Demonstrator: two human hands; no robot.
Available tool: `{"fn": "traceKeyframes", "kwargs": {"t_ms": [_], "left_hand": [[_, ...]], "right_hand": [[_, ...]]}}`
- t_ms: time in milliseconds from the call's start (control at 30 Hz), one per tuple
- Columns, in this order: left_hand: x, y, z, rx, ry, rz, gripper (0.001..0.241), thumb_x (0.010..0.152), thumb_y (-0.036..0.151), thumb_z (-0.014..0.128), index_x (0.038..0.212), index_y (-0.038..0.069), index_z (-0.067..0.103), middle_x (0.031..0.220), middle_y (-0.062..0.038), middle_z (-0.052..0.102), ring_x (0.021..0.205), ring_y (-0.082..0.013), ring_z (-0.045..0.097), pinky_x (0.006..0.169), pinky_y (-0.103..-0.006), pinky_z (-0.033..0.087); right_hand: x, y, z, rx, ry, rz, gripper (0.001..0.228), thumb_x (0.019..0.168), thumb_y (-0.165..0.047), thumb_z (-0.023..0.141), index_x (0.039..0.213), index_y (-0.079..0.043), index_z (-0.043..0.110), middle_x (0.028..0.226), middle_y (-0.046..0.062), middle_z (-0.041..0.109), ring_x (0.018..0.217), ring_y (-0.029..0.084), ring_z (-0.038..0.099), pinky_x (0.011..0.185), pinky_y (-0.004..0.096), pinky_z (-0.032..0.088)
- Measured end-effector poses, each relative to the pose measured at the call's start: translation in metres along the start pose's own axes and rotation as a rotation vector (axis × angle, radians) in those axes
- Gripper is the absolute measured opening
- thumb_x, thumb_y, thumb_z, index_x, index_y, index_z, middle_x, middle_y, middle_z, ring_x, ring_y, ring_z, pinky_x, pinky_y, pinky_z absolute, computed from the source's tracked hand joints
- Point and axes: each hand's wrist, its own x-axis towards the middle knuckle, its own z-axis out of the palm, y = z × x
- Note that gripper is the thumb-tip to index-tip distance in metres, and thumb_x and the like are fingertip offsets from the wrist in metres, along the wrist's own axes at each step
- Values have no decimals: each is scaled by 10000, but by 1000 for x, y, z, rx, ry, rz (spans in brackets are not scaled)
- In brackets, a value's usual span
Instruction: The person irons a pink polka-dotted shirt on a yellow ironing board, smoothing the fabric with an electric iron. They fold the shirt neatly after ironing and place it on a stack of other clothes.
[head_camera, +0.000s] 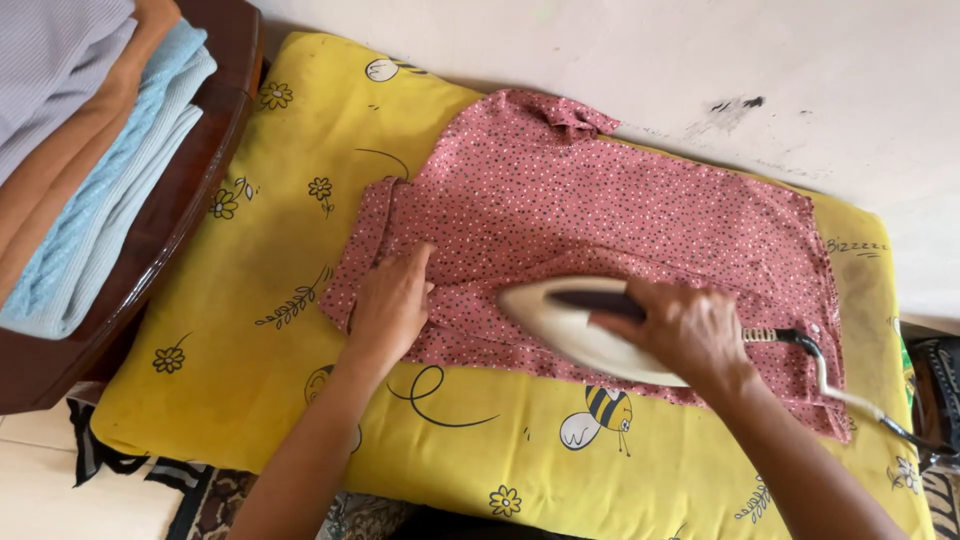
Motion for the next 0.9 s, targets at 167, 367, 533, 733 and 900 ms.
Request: {"fn": "traceKeyframes", "kwargs": {"t_ms": [167,367,533,733,900], "left_hand": [[1,32,-3,342,78,63,598,873,84,730,1415,135,483,1076,-173,734,1117,-365,658,899,-502,480],[35,101,60,-1,77,524,529,1018,237,484,1504,39,421,1464,-249,485,1407,-416,405,1136,-611,311],[49,104,86,141,-188,505,798,1020,500,490,1604,4,269,1679,-229,242,1555,-384,196,1207,-651,119],[54,95,109,346,-33,521,801,1056,684,54,1624,121,30,1713,-71,-19,1564,-221,0,1245,-537,41],[55,94,108,295,-43,503,788,1046,658,106,1638,137,66,1720,-39,25,1576,-211,22,1236,-548,37]], "right_hand": [[27,49,22,-57,-134,343,633,785,-876,590,966,-281,714,748,131,740,826,370,765,734,443,606],[-12,56,-14,-67,-248,458,658,810,-849,579,1053,-250,704,875,180,762,959,397,763,815,462,602],[-37,104,9,-133,-334,658,695,848,-890,501,1029,-262,739,851,170,784,921,366,781,810,427,610],[-60,185,16,-154,-256,750,837,976,-874,499,1053,-72,729,822,264,734,829,522,738,687,595,591],[-102,231,9,-156,-341,1010,844,1008,-870,537,1165,-78,786,959,290,790,882,507,758,712,577,629]]}}
